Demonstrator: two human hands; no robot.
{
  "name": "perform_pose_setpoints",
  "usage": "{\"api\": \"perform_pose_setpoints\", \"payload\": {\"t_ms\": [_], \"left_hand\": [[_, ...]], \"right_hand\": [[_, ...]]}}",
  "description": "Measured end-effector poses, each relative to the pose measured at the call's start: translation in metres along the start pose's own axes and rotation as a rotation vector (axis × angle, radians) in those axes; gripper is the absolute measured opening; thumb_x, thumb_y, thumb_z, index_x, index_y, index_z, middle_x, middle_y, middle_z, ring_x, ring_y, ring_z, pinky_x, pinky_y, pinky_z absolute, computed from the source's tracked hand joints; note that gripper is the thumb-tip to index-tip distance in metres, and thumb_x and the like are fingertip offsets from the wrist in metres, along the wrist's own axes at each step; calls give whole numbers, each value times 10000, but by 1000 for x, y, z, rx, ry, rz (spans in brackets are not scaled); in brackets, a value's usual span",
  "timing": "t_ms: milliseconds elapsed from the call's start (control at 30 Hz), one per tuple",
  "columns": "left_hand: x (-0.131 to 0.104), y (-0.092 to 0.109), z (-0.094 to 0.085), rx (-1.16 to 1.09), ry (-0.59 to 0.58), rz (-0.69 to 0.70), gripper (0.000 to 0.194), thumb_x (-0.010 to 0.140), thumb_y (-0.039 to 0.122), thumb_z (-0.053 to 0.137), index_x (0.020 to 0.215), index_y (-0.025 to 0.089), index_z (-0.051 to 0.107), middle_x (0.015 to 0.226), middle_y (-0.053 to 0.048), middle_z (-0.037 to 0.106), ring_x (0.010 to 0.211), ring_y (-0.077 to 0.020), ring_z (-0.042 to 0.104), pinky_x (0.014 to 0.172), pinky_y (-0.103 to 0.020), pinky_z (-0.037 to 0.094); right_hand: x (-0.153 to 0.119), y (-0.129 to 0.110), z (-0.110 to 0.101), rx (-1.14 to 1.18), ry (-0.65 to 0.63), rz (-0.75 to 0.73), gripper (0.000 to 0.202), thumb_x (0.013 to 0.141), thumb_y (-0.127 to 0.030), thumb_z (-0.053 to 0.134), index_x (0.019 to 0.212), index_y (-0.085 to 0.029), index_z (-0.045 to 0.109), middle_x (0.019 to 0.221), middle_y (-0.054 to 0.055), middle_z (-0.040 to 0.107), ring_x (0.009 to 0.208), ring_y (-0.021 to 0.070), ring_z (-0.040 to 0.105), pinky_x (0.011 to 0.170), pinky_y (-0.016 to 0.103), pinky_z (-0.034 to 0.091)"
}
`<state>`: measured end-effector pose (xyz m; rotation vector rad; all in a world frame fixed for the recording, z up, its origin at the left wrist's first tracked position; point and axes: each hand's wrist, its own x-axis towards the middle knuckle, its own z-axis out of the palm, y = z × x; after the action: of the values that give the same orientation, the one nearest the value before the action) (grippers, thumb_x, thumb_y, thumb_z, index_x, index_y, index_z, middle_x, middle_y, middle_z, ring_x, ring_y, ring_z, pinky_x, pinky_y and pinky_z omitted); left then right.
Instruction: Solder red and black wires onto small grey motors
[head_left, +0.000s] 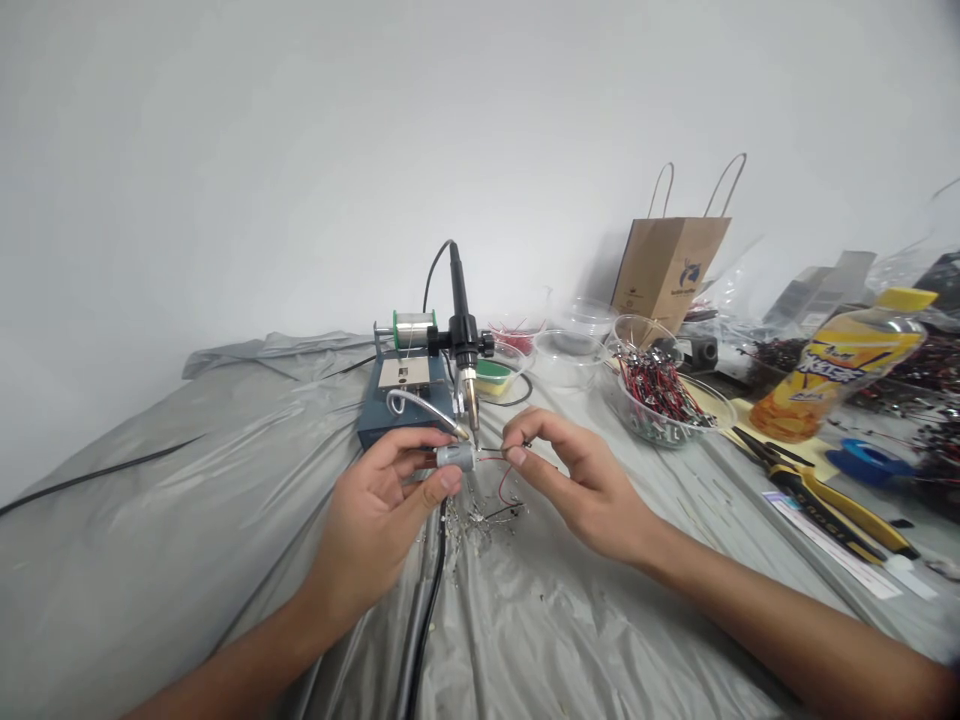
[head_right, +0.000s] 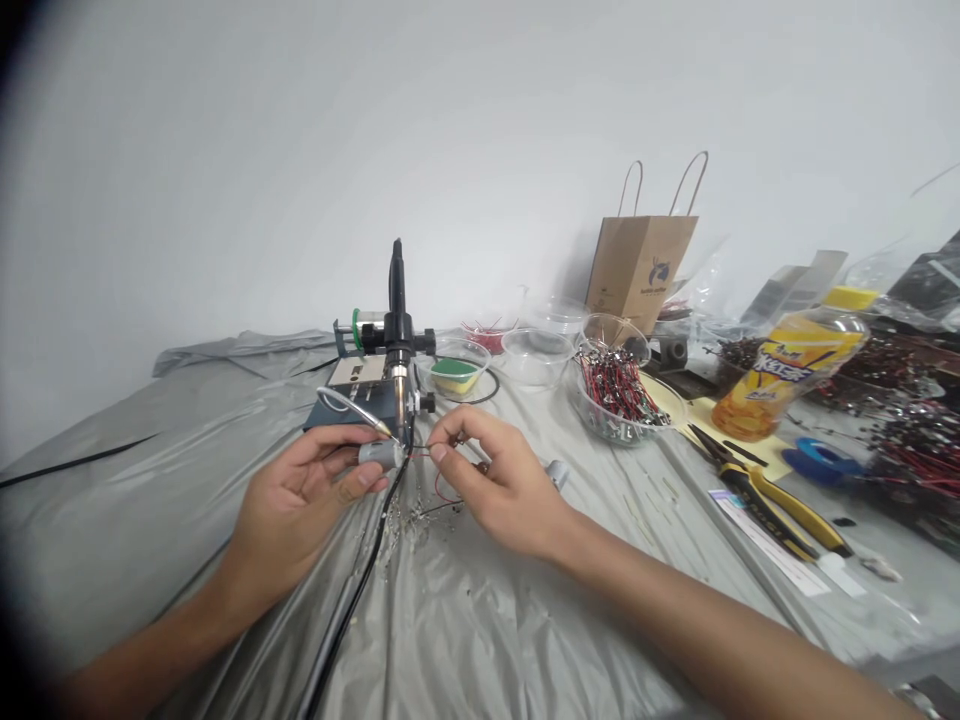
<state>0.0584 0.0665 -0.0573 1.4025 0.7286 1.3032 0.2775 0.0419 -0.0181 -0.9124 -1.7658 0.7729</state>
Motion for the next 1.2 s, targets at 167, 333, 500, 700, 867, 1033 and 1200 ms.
{"api": "perform_pose_setpoints", "payload": {"t_ms": [167, 333, 500, 700, 867, 1033, 1200], "left_hand": [[0, 1, 0, 9, 9, 4, 248, 890, 304, 825, 1096, 262, 695, 1095, -17, 702, 986, -137, 669, 823, -210, 608], [0, 0, 1, 11, 17, 9, 257, 890, 298, 824, 1113, 276, 698, 1107, -11, 701, 997, -136, 667, 835, -213, 608], [1, 1, 2, -16, 23, 5, 258, 876, 298, 838, 1093, 260, 704, 1085, -15, 712, 947, -127, 685, 814, -204, 609], [-1, 2, 2, -21, 11, -1, 254, 888, 282, 825, 1102, 247, 693, 1078, -21, 710, 966, -133, 678, 828, -213, 608], [0, 4, 3, -34, 12, -11, 271, 885, 292, 827, 1110, 231, 689, 1119, -37, 703, 973, -143, 684, 824, -220, 611], [0, 6, 4, -22, 30, -20, 259, 884, 300, 829, 1095, 237, 691, 1107, -27, 706, 964, -136, 689, 824, -215, 615], [0, 6, 3, -16, 24, 4, 247, 887, 296, 826, 1094, 253, 697, 1109, -15, 706, 968, -127, 680, 827, -208, 612]], "right_hand": [[1, 1, 0, -13, 2, 1, 126, 1030, -274, 552, 956, -180, 591, 910, 29, 571, 833, 138, 547, 684, 257, 464], [1, 1, 0, 3, 3, 12, 125, 1033, -276, 547, 961, -182, 588, 917, 30, 574, 836, 138, 556, 679, 256, 471], [-1, 0, 0, 8, -2, 9, 115, 1028, -275, 556, 972, -182, 590, 925, 30, 574, 831, 137, 558, 670, 254, 474], [0, -1, 0, 12, -5, 19, 128, 1035, -283, 548, 972, -179, 588, 924, 37, 574, 841, 142, 556, 671, 255, 472], [0, 0, 1, 8, -4, 15, 124, 1035, -283, 549, 976, -181, 588, 929, 39, 573, 843, 147, 557, 680, 262, 475], [0, -1, 1, 2, -4, 21, 124, 1037, -286, 544, 986, -183, 589, 934, 38, 576, 846, 148, 559, 679, 262, 470], [1, -1, 1, -16, 2, 0, 120, 1037, -275, 546, 983, -179, 593, 928, 33, 577, 842, 140, 557, 707, 262, 474]]}}
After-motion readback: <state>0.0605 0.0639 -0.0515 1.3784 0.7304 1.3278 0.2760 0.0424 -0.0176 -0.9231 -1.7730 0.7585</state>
